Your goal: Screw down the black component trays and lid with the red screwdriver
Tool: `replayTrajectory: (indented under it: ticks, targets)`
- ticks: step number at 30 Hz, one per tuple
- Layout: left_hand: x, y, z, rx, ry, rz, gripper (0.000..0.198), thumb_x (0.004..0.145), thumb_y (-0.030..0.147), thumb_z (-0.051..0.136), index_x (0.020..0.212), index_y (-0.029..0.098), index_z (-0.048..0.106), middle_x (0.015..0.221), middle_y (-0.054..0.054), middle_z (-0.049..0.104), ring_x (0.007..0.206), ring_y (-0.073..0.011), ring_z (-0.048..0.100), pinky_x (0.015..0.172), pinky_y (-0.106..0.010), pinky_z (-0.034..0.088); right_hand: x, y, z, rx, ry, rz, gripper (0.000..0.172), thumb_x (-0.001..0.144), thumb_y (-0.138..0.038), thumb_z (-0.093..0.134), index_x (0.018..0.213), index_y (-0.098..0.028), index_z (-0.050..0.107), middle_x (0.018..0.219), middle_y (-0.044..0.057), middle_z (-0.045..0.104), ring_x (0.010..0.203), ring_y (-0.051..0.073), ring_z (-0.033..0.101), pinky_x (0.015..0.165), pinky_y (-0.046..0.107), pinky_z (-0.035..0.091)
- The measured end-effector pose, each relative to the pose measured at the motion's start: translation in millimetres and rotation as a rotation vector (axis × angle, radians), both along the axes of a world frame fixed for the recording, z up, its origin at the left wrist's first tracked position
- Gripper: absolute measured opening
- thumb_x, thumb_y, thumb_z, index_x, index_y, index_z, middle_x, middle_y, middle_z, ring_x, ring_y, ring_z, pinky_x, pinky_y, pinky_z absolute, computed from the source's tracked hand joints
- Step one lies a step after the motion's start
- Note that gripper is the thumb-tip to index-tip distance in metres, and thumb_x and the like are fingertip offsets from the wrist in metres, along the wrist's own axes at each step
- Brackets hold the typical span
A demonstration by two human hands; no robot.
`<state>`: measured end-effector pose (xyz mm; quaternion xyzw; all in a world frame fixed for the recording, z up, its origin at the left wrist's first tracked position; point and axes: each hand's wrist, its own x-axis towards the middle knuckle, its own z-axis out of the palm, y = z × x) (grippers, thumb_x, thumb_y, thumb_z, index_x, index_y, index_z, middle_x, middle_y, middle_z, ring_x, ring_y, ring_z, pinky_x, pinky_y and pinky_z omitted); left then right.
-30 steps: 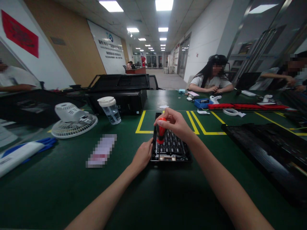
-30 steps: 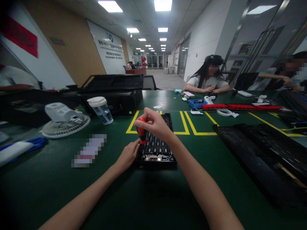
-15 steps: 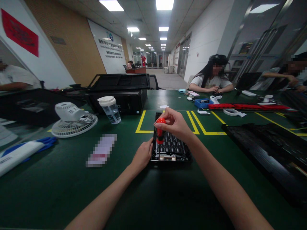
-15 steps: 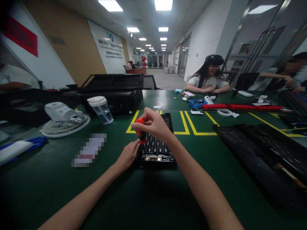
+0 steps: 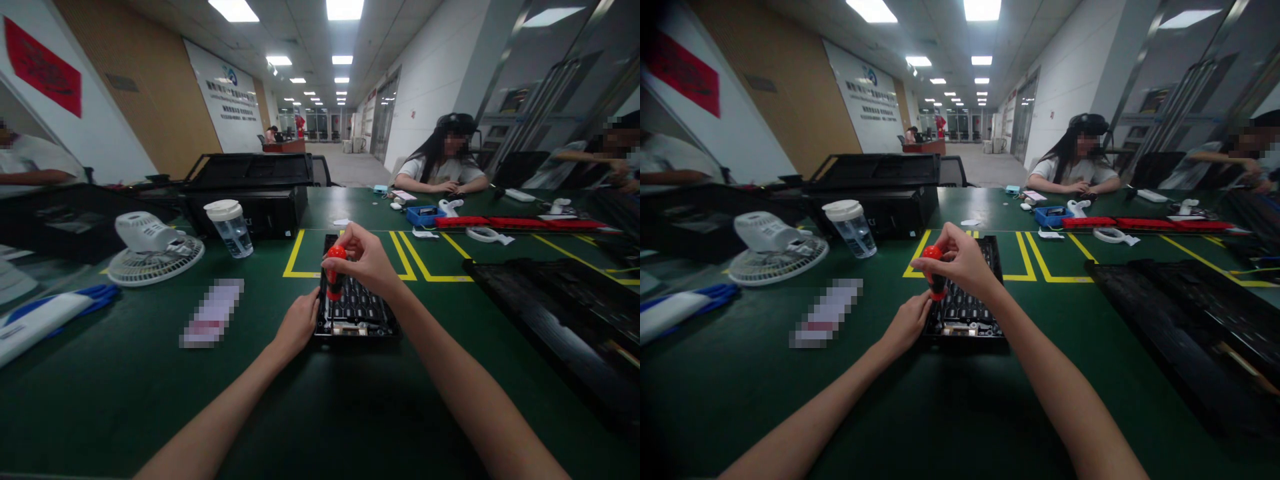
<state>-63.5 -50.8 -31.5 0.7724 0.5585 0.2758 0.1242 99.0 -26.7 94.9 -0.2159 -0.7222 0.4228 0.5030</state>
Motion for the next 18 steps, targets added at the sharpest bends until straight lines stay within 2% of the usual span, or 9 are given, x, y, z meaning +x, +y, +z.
replayTrajectory:
  ticks: [11,15,18]
  targets:
    - [-0.8,1.5,-4.5,0.015,0.011,0.006,0.036,0.092,0.024,0.027,0.122,0.016,0.046,0.098,-0.009,0.062,0.087,-0.02,0.057,0.08,-0.034,0.044,-2.6,-2.2,0.1,0.034,0.016,-0.021,0.035,0.062,-0.031,0.073,0.082,-0.017,0.049,0.067,-0.004,0.052,0.057,0.006,0.049,0.05,0.018,0.04]
    - [-1.5,2.3,-5.9,0.03,0.019,0.007,0.036,0.092,0.024,0.028,0.121,0.016,0.046,0.098,-0.009,0.062,0.088,-0.0199,0.058,0.08,-0.033,0.044,-4.0,-3.2,0.0,0.053,0.001,-0.019,0.027,0.066,-0.032,0.07,0.083,-0.016,0.056,0.068,-0.003,0.05,0.056,0.007,0.049,0.051,0.019,0.043]
    - [-1.1,2.2,-5.8,0.031,0.024,0.009,0.035,0.092,0.024,0.028,0.119,0.016,0.048,0.097,-0.009,0.062,0.088,-0.0199,0.058,0.079,-0.032,0.044,-5.3,-3.5,-1.4,0.104,-0.008,-0.037,0.019,0.071,-0.03,0.066,0.081,-0.015,0.061,0.075,0.001,0.053,0.065,0.009,0.052,0.056,0.02,0.045]
